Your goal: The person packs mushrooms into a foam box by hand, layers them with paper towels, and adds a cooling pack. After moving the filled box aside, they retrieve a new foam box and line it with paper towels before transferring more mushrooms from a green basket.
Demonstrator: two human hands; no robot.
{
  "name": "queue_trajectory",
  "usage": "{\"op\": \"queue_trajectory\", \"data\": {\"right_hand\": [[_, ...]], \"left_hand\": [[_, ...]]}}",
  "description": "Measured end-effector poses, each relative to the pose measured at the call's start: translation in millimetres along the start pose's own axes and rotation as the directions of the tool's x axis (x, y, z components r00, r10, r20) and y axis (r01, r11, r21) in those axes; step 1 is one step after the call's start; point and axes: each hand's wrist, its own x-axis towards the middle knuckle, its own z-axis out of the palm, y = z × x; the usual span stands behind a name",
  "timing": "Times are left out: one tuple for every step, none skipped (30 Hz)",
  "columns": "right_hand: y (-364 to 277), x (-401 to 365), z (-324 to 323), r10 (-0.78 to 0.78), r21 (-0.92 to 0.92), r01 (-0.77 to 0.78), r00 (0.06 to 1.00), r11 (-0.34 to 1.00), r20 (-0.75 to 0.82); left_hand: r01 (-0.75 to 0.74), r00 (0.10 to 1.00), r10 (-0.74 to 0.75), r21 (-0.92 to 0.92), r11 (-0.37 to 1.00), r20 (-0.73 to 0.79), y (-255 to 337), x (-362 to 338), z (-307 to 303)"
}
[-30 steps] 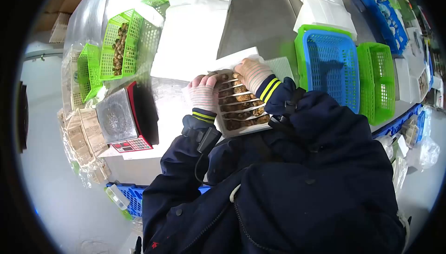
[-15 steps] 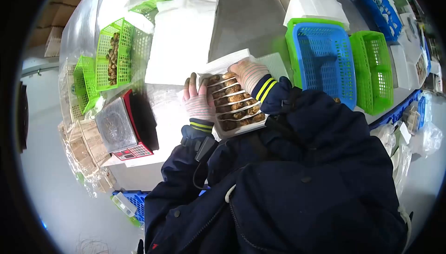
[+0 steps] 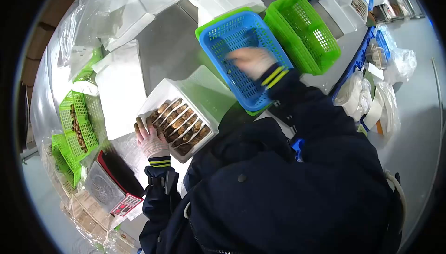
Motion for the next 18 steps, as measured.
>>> {"op": "queue_trajectory", "data": {"right_hand": [[27, -12, -29, 0.124, -0.169, -0.115, 0.991, 0.979, 0.048], [63, -28, -43, 0.150, -0.344, -0.132, 0.988, 0.930, 0.027], [70, -37, -50, 0.331, -0.423, -0.279, 0.942, 0.862, 0.054], [76, -44, -52, 0.456, -0.502, -0.342, 0.882, 0.795, 0.122], [81, -51, -45, 0.416, -0.586, -0.241, 0.891, 0.773, 0.182], [93, -53, -30, 0.439, -0.628, -0.210, 0.868, 0.749, 0.233], [97, -53, -18, 0.461, -0.666, -0.173, 0.841, 0.726, 0.284], [101, -55, -13, 0.450, -0.661, -0.159, 0.842, 0.733, 0.297], [100, -54, -9, 0.412, -0.662, -0.101, 0.849, 0.742, 0.332], [98, -49, -3, 0.358, -0.655, -0.029, 0.855, 0.755, 0.374], [96, -44, -4, 0.358, -0.622, -0.028, 0.839, 0.782, 0.411], [99, -43, -3, 0.312, -0.632, 0.056, 0.834, 0.773, 0.455], [98, -42, -3, 0.308, -0.603, 0.048, 0.826, 0.796, 0.473], [100, -41, -3, 0.320, -0.578, 0.023, 0.815, 0.816, 0.484], [98, -38, -5, 0.366, -0.580, -0.016, 0.790, 0.815, 0.492], [96, -37, -5, 0.388, -0.605, -0.029, 0.792, 0.796, 0.472], [94, -34, -5, 0.454, -0.649, -0.050, 0.755, 0.759, 0.473], [85, -30, -6, 0.490, -0.674, -0.052, 0.727, 0.737, 0.480]], "left_hand": [[-0.005, 1.000, 0.005, -0.002, 1.000, -0.003, 0, -1, 3], [-0.003, 0.999, 0.001, -0.059, 0.998, -0.038, -2, -2, 9], [-0.001, 0.998, -0.007, -0.114, 0.993, -0.070, -2, -3, 14], [-0.002, 0.993, -0.022, -0.206, 0.978, -0.113, -2, -5, 18], [0.000, 0.994, -0.023, -0.203, 0.979, -0.111, -2, -8, 21], [0.006, 0.992, -0.039, -0.263, 0.965, -0.119, -1, -10, 21], [0.014, 0.990, -0.057, -0.321, 0.947, -0.126, -1, -13, 20], [0.005, 0.989, -0.054, -0.330, 0.944, -0.138, -2, -17, 21], [0.057, 0.995, -0.083, -0.362, 0.930, -0.056, -1, -19, 16], [0.006, 0.995, -0.042, -0.368, 0.930, -0.089, 2, -18, 14], [-0.032, 0.993, -0.011, -0.362, 0.932, -0.118, 1, -18, 11], [-0.007, 0.993, -0.034, -0.356, 0.935, -0.110, 3, -20, 11], [0.013, 0.993, -0.054, -0.356, 0.934, -0.106, 6, -22, 12], [0.005, 0.991, -0.051, -0.338, 0.941, -0.127, 10, -23, 6], [-0.010, 0.988, -0.042, -0.330, 0.944, -0.151, 14, -22, 0], [-0.028, 0.986, -0.030, -0.339, 0.940, -0.165, 19, -21, -3], [-0.056, 0.983, -0.011, -0.354, 0.934, -0.184, 21, -18, -5], [-0.068, 0.984, 0.004, -0.358, 0.931, -0.176, 24, -14, -7]]}}
